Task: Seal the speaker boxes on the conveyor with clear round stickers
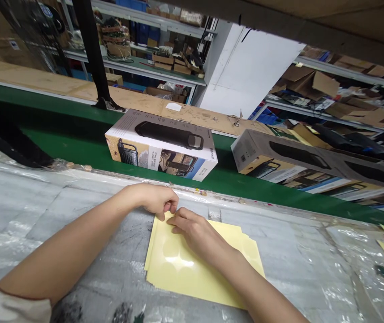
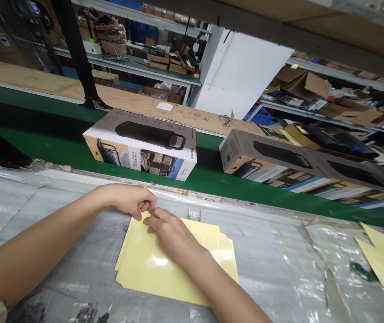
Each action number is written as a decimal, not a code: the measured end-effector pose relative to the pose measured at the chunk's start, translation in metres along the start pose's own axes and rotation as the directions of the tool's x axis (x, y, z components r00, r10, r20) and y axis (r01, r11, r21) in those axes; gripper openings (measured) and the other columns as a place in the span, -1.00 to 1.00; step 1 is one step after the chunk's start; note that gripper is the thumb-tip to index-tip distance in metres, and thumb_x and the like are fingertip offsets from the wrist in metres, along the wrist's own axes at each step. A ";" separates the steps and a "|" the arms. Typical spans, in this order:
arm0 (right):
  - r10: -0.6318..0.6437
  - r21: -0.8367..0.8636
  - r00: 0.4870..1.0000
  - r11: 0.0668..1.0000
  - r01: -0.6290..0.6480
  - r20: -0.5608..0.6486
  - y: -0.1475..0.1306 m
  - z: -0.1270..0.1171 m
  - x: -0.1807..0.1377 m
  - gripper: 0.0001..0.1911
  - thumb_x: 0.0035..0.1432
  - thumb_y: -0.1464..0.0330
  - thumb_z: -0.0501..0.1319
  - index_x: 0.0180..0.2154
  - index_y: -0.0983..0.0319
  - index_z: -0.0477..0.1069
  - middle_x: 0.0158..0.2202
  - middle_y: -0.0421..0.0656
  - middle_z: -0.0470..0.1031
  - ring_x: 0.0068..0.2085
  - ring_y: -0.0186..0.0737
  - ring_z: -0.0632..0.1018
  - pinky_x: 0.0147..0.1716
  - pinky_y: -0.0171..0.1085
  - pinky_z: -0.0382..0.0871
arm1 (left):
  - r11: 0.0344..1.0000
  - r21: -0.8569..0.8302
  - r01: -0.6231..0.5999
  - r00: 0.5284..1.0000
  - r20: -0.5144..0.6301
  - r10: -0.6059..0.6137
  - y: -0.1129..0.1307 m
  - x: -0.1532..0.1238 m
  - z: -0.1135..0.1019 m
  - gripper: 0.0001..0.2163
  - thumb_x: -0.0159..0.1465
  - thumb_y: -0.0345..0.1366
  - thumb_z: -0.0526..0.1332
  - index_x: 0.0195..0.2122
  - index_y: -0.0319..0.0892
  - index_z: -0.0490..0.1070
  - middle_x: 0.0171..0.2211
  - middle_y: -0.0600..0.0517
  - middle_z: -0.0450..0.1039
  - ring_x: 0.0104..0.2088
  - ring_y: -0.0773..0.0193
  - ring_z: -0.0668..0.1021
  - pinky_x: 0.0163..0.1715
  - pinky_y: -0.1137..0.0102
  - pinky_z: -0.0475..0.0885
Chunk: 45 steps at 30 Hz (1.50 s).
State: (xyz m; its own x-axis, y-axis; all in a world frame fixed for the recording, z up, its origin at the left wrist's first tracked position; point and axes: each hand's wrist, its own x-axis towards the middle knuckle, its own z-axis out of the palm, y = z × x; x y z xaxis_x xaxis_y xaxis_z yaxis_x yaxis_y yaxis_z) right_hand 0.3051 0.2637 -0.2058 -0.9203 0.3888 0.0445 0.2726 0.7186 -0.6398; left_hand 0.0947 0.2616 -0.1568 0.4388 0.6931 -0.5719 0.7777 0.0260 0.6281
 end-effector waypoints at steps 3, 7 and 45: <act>0.000 -0.026 1.000 1.000 0.000 0.002 -0.001 0.000 0.000 -0.67 0.23 0.65 0.08 -0.15 0.22 0.51 -0.19 -0.10 0.44 -0.20 -0.19 0.52 -0.22 -0.31 0.46 | 1.000 0.005 -0.002 1.000 0.003 0.002 -0.001 0.000 0.000 -0.73 0.07 -0.59 0.35 -0.32 -0.14 0.36 -0.44 0.21 0.26 -0.41 0.33 0.36 -0.46 0.45 0.21; 0.000 -0.002 1.000 1.000 0.000 -0.021 0.001 0.002 -0.001 -0.68 0.24 0.64 0.09 -0.14 0.20 0.51 -0.21 -0.12 0.40 -0.23 -0.21 0.49 -0.22 -0.31 0.44 | 1.000 0.003 0.008 1.000 0.006 -0.008 0.000 -0.001 0.000 -0.73 0.08 -0.59 0.35 -0.30 -0.14 0.37 -0.45 0.21 0.26 -0.41 0.33 0.36 -0.46 0.45 0.22; 0.149 0.554 0.954 0.832 0.022 -0.262 0.013 -0.015 -0.037 -0.84 0.31 0.25 0.31 -0.33 0.16 0.50 -0.28 -0.13 0.48 -0.23 -0.15 0.57 -0.19 -0.17 0.50 | 0.966 0.245 0.080 0.995 -0.074 -0.064 0.017 -0.006 0.008 -0.78 0.11 -0.37 0.31 -0.21 -0.11 0.37 -0.25 0.12 0.41 -0.32 0.26 0.43 -0.44 0.42 0.23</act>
State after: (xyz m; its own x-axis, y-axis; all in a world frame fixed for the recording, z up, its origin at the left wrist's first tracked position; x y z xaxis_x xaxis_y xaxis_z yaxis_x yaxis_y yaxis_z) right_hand 0.3466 0.2674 -0.2043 -0.7635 0.6285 0.1484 0.0508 0.2875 -0.9564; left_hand 0.1088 0.2517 -0.1472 0.3537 0.7416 -0.5699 0.8968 -0.0958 0.4320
